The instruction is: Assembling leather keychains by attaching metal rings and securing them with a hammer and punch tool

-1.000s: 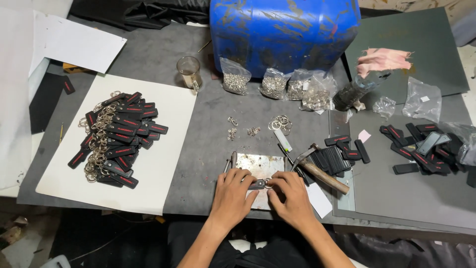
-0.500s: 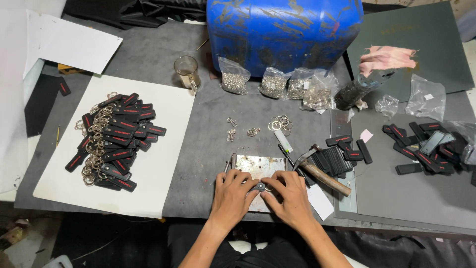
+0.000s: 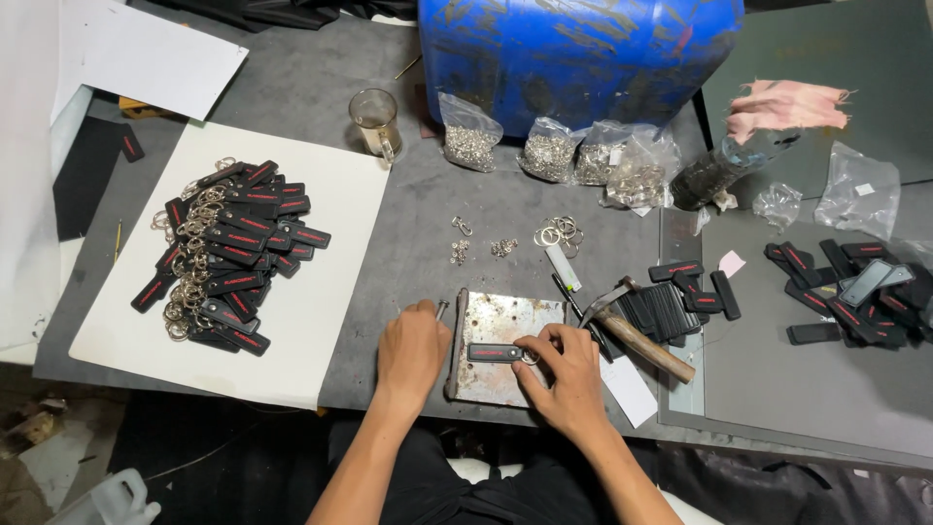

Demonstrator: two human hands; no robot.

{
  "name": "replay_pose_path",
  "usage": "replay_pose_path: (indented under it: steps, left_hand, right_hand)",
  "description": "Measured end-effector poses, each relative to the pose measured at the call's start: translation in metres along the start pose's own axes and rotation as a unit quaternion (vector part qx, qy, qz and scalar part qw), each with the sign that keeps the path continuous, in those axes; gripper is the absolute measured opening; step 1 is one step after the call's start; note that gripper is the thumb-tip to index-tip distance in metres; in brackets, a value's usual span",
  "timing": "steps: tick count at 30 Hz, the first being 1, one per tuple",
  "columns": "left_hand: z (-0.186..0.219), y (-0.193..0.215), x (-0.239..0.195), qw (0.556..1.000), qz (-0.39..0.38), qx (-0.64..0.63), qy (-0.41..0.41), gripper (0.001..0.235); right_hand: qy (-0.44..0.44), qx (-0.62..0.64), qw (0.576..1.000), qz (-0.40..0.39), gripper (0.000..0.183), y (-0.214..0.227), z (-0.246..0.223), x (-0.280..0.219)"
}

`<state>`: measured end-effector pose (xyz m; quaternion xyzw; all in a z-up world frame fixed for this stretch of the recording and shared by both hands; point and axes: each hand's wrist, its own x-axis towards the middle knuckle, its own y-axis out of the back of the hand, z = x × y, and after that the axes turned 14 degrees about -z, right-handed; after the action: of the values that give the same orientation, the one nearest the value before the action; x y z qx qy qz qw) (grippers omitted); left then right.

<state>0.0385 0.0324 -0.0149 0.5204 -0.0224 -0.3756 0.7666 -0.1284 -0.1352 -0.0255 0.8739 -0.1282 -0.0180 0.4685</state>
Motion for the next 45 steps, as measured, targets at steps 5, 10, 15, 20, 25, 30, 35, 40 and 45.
replay_pose_path:
  steps: [5, 10, 15, 20, 25, 30, 35, 40, 45]
  left_hand:
    - [0.007, 0.014, -0.010, 0.965, 0.203, -0.139, -0.093, 0.008]
    - [0.034, 0.014, -0.023, 0.929, 0.118, -0.279, -0.214, 0.017]
    - [0.046, -0.009, -0.023, 0.925, 0.067, -0.277, -0.253, 0.006]
    - [0.038, -0.030, -0.014, 0.903, 0.076, -0.272, -0.323, 0.019]
    - [0.039, -0.028, -0.012, 0.891, 0.108, -0.217, -0.383, 0.018]
    - [0.037, -0.028, -0.005, 0.876, 0.141, -0.168, -0.430, 0.020]
    - [0.039, -0.026, -0.006, 0.876, 0.150, -0.161, -0.430, 0.017]
    - [0.036, -0.031, -0.003, 0.872, 0.157, -0.164, -0.434, 0.023]
    - [0.038, -0.033, -0.002, 0.875, 0.177, -0.158, -0.422, 0.013]
  right_hand:
    - [-0.009, -0.024, 1.000, 0.015, 0.026, -0.003, -0.001, 0.005]
    - [-0.009, -0.026, 0.999, 0.024, 0.026, -0.004, -0.003, 0.008]
    - [-0.018, -0.031, 0.999, 0.027, 0.027, -0.004, -0.003, 0.006]
    - [-0.009, -0.025, 0.999, 0.034, 0.029, -0.004, -0.003, 0.006]
    - [-0.016, -0.022, 0.999, 0.031, 0.025, -0.002, -0.007, 0.006]
    - [-0.011, -0.023, 0.999, 0.034, 0.024, 0.000, -0.007, 0.007]
    - [-0.041, -0.070, 0.990, 0.112, 0.042, 0.022, -0.005, -0.009]
    - [-0.209, -0.303, 0.923, 0.110, 0.048, 0.059, 0.053, -0.039]
    - [-0.186, -0.421, 0.887, 0.034, 0.034, 0.074, 0.087, -0.054]
